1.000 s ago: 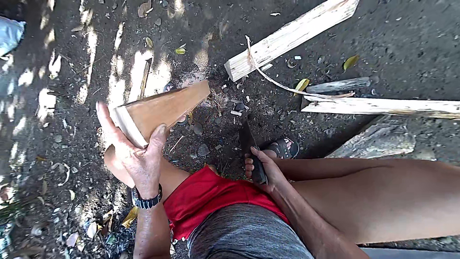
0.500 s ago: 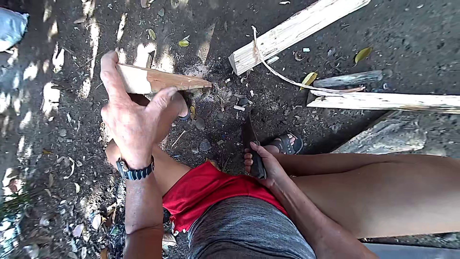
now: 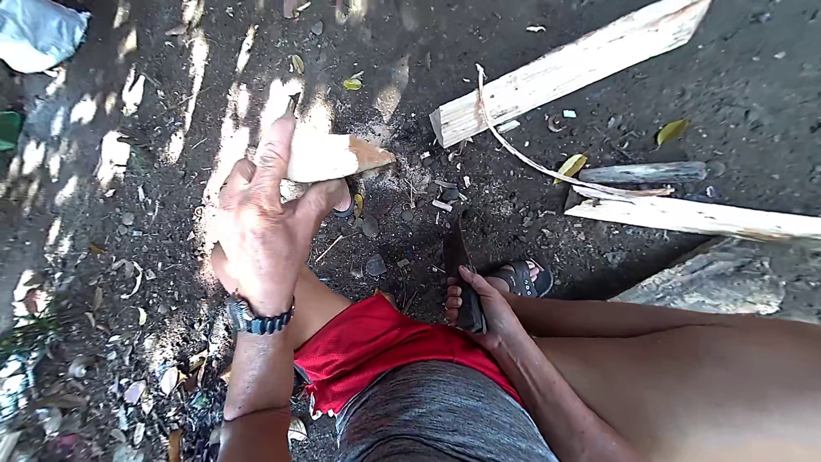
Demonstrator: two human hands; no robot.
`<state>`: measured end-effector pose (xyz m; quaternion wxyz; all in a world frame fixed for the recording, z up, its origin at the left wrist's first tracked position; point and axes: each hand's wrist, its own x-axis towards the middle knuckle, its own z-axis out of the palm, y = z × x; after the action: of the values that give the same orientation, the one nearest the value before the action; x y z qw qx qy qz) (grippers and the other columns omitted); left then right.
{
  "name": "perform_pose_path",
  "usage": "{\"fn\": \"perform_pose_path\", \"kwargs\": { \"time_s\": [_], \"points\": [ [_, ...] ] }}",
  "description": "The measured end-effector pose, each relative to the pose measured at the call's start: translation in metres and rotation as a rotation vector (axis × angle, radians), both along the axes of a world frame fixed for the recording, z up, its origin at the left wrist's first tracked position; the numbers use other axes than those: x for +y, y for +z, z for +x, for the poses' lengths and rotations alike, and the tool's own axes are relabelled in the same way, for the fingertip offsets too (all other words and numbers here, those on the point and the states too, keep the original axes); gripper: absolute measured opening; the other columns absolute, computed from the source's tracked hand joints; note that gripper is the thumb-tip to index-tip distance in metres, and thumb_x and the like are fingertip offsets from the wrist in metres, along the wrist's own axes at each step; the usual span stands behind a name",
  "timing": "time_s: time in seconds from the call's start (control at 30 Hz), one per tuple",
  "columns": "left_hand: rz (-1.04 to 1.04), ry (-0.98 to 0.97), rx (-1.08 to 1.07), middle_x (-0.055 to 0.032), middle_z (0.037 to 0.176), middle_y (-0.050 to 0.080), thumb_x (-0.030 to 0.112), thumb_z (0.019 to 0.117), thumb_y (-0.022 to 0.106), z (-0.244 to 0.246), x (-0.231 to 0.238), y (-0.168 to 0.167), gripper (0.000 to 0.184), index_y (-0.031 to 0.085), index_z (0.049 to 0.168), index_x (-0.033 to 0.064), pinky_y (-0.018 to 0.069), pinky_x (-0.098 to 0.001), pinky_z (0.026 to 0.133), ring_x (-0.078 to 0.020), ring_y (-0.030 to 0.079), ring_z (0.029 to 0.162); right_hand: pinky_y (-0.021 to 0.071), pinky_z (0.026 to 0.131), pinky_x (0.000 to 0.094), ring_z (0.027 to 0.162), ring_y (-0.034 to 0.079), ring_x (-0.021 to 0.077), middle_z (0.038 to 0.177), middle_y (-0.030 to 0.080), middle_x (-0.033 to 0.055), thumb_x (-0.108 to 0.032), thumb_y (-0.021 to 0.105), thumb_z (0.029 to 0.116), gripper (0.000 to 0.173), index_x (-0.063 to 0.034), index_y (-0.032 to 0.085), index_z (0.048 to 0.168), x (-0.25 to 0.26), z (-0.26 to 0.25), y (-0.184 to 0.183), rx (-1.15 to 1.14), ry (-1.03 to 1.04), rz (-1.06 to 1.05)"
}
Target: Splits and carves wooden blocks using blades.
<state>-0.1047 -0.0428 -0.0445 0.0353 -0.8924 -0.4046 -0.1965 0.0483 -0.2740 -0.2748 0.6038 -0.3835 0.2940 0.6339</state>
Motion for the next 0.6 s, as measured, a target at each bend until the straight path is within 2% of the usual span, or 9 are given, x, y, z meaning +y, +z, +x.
{"fn": "perform_pose_path", "kwargs": {
  "time_s": [0.1, 0.17, 0.2, 0.23, 0.27, 0.37, 0.43, 0.5, 0.6],
  "points": [
    [0.031, -0.083, -0.166, -0.0151, 0.119, 0.053, 0.049, 0.0806, 0.084, 0.0, 0.015, -0.008, 0.068, 0.065, 0.139, 0.0214, 0.0404, -0.0444, 0.083, -0.0295, 0.051, 0.103, 0.0524, 0.043, 0.0265, 0.047, 0.055, 0.011, 0.064, 0.055, 0.0012, -0.036, 0.047, 0.1082, 0.034, -0.0068, 0.059, 0.096, -0.001, 0.001, -0.001, -0.046, 0.039, 0.002],
    [-0.117, -0.216, -0.303, -0.0185, 0.147, 0.044, 0.036, 0.0776, 0.089, 0.0, 0.021, -0.013, 0.059, 0.068, 0.129, 0.0153, 0.043, -0.0451, 0.107, -0.0316, 0.045, 0.134, 0.0509, 0.042, 0.0256, 0.046, 0.054, 0.0103, 0.065, 0.055, 0.0012, -0.031, 0.047, 0.1081, 0.029, -0.0057, 0.059, 0.099, -0.005, -0.001, 0.0, -0.141, 0.094, 0.017],
    [-0.217, -0.291, -0.408, -0.0169, 0.15, 0.045, 0.026, 0.0751, 0.091, 0.002, 0.023, -0.019, 0.058, 0.067, 0.125, 0.0104, 0.0446, -0.0436, 0.11, -0.0291, 0.046, 0.137, 0.0505, 0.042, 0.0257, 0.047, 0.053, 0.0104, 0.065, 0.055, 0.0018, -0.029, 0.047, 0.1078, 0.028, -0.0044, 0.059, 0.102, -0.007, -0.003, 0.003, -0.217, 0.12, 0.057],
    [-0.311, -0.349, -0.531, -0.0139, 0.144, 0.055, 0.018, 0.0726, 0.092, 0.004, 0.025, -0.028, 0.061, 0.064, 0.126, 0.0062, 0.0503, -0.0406, 0.107, -0.0246, 0.054, 0.132, 0.0505, 0.043, 0.0261, 0.048, 0.053, 0.0107, 0.065, 0.055, 0.0025, -0.027, 0.048, 0.1072, 0.027, -0.0029, 0.059, 0.105, -0.009, -0.005, 0.01, -0.306, 0.141, 0.113],
    [-0.402, -0.385, -0.645, -0.0109, 0.131, 0.063, 0.011, 0.0705, 0.093, 0.008, 0.026, -0.037, 0.069, 0.058, 0.13, 0.0043, 0.0573, -0.036, 0.096, -0.0201, 0.063, 0.119, 0.0508, 0.044, 0.0267, 0.048, 0.053, 0.0112, 0.065, 0.055, 0.0031, -0.026, 0.05, 0.1054, 0.026, -0.0019, 0.059, 0.108, -0.012, -0.007, 0.02, -0.406, 0.159, 0.177],
    [-0.467, -0.355, -0.728, -0.0077, 0.115, 0.067, 0.01, 0.0679, 0.094, 0.015, 0.018, -0.048, 0.083, 0.047, 0.137, 0.0067, 0.0618, -0.0345, 0.08, -0.0183, 0.068, 0.1, 0.0525, 0.047, 0.0308, 0.049, 0.056, 0.0141, 0.065, 0.057, 0.0038, -0.031, 0.065, 0.0958, 0.035, -0.0021, 0.06, 0.116, -0.019, -0.014, 0.068, -0.717, 0.178, 0.401],
    [-0.389, -0.307, -0.687, -0.0084, 0.113, 0.066, 0.018, 0.0689, 0.094, 0.02, 0.015, -0.052, 0.082, 0.049, 0.136, 0.0051, 0.0595, -0.0346, 0.08, -0.0181, 0.066, 0.099, 0.0552, 0.049, 0.0324, 0.052, 0.059, 0.0148, 0.069, 0.063, 0.0039, -0.036, 0.07, 0.0953, 0.043, -0.0042, 0.061, 0.122, -0.02, -0.014, 0.098, -0.893, 0.169, 0.644],
    [-0.381, -0.296, -0.7, -0.0088, 0.113, 0.066, 0.021, 0.0686, 0.095, 0.024, 0.02, -0.057, 0.079, 0.052, 0.132, 0.0039, 0.0587, -0.0351, 0.084, -0.0179, 0.066, 0.1, 0.057, 0.055, 0.0313, 0.057, 0.062, 0.0136, 0.075, 0.066, 0.0034, -0.041, 0.067, 0.0985, 0.046, -0.007, 0.061, 0.129, -0.015, -0.011, 0.123, -1.047, 0.191, 0.839],
    [-0.431, -0.33, -0.741, -0.009, 0.113, 0.069, 0.02, 0.0697, 0.096, 0.022, 0.024, -0.06, 0.072, 0.057, 0.128, 0.0034, 0.06, -0.0363, 0.089, -0.0178, 0.068, 0.102, 0.056, 0.056, 0.0273, 0.061, 0.061, 0.01, 0.077, 0.066, 0.0005, -0.044, 0.06, 0.1024, 0.046, -0.0091, 0.061, 0.132, -0.002, -0.013, 0.149, -1.273, 0.203, 0.92]
  ]
}}
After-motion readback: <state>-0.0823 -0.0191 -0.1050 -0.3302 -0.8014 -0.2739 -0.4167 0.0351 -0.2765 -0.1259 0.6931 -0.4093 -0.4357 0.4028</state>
